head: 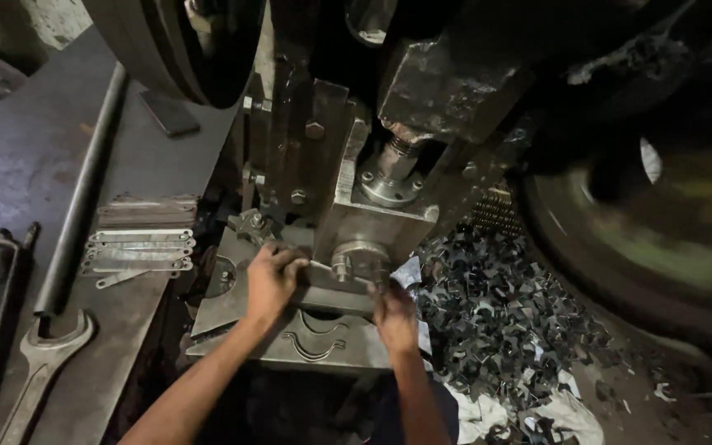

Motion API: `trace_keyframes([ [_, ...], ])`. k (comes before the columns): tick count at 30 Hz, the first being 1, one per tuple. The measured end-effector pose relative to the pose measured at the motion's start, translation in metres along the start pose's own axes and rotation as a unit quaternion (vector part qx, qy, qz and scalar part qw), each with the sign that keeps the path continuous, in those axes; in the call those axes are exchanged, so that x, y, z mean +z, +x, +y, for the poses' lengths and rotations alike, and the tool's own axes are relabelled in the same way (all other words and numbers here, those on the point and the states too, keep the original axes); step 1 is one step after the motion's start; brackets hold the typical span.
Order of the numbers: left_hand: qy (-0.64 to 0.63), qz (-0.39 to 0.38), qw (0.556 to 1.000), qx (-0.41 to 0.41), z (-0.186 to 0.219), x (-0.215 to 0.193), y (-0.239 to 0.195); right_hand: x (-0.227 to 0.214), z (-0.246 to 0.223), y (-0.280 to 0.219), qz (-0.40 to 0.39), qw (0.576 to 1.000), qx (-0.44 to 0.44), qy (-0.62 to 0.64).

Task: Operator is feeding metal components into a industrial power press to be shaped or cut.

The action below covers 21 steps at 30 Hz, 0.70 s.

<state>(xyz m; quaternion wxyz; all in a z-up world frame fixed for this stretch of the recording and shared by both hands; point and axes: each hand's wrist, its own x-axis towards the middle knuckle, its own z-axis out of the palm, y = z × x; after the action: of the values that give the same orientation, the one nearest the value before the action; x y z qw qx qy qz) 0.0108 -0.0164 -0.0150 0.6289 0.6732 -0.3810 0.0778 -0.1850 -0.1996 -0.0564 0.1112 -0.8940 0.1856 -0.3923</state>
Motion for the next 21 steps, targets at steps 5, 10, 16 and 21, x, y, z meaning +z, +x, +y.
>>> trace_keyframes([
  [5, 0.195, -0.152, 0.969, -0.006, -0.007, 0.0, 0.018, 0.014, 0.038, 0.024, 0.026, 0.974, 0.047, 0.218],
  [10, 0.308, -0.236, 0.918, 0.078, 0.0, -0.009, 0.017, 0.013, 0.04, 0.025, -0.085, 0.919, 0.151, 0.353],
  [16, 0.331, -0.273, 0.897, 0.107, -0.008, -0.004, 0.014, 0.09, 0.105, -0.019, 0.046, 0.704, 0.314, 0.635],
  [21, 0.316, -0.151, 0.915, 0.199, -0.033, -0.012, 0.001, 0.048, 0.06, -0.01, 0.015, 1.0, -0.01, 0.004],
])
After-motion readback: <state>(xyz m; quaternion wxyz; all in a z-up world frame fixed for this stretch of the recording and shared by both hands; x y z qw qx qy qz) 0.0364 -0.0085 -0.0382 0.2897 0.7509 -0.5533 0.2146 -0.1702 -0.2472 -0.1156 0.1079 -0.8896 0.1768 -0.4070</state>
